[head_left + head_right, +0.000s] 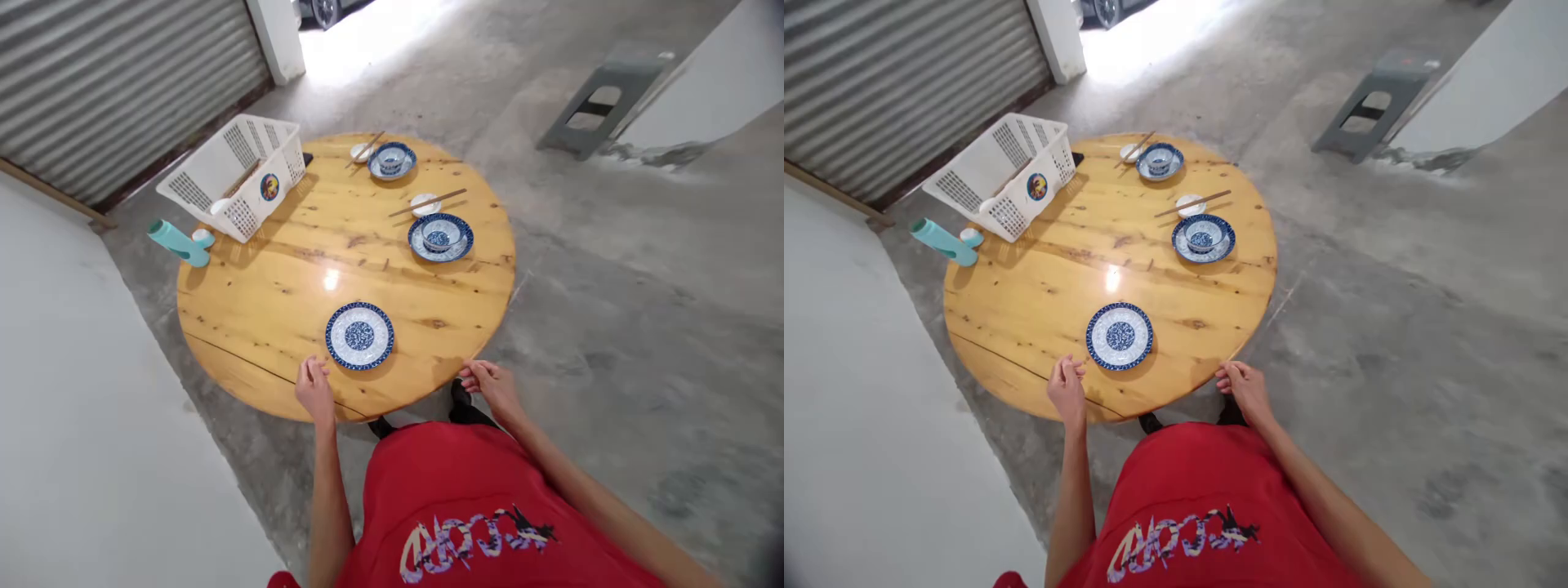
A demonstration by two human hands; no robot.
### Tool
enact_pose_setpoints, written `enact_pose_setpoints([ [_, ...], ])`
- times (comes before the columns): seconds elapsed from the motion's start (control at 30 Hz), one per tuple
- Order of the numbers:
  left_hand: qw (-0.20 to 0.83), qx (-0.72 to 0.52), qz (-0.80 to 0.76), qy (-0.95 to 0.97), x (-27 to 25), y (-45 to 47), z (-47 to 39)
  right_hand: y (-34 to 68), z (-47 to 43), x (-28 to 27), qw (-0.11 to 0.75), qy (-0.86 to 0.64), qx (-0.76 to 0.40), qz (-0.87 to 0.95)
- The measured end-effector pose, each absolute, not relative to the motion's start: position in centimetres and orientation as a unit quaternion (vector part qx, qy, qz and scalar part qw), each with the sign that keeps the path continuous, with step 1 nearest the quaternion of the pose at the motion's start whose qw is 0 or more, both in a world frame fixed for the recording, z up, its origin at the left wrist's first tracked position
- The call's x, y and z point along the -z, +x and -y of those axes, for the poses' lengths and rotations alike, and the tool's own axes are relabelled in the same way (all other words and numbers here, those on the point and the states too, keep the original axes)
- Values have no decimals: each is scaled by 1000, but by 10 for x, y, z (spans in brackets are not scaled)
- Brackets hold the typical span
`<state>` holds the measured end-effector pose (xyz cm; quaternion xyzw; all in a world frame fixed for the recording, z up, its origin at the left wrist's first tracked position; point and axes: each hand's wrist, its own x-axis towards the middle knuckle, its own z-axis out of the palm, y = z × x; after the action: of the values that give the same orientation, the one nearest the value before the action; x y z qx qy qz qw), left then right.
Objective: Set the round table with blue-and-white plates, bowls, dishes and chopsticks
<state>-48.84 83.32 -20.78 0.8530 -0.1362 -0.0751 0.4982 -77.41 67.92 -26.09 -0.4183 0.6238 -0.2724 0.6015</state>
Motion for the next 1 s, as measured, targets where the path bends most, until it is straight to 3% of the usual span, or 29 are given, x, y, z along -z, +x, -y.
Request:
enact_pose_setpoints([
  [0.3, 432, 168, 332, 821, 205, -668, -713, -845, -597, 267, 692, -501, 213, -475],
  [0.53, 294, 273, 512, 759, 206, -809, -600, -969, -530, 259, 670, -437, 248, -547],
  [0.73, 200, 288, 581, 734, 199, -846, -529, -1005, -483, 259, 691, -383, 245, -562],
  [1.0, 198, 300, 586, 726, 223, -856, -381, -1033, -349, 282, 648, -400, 234, -604],
])
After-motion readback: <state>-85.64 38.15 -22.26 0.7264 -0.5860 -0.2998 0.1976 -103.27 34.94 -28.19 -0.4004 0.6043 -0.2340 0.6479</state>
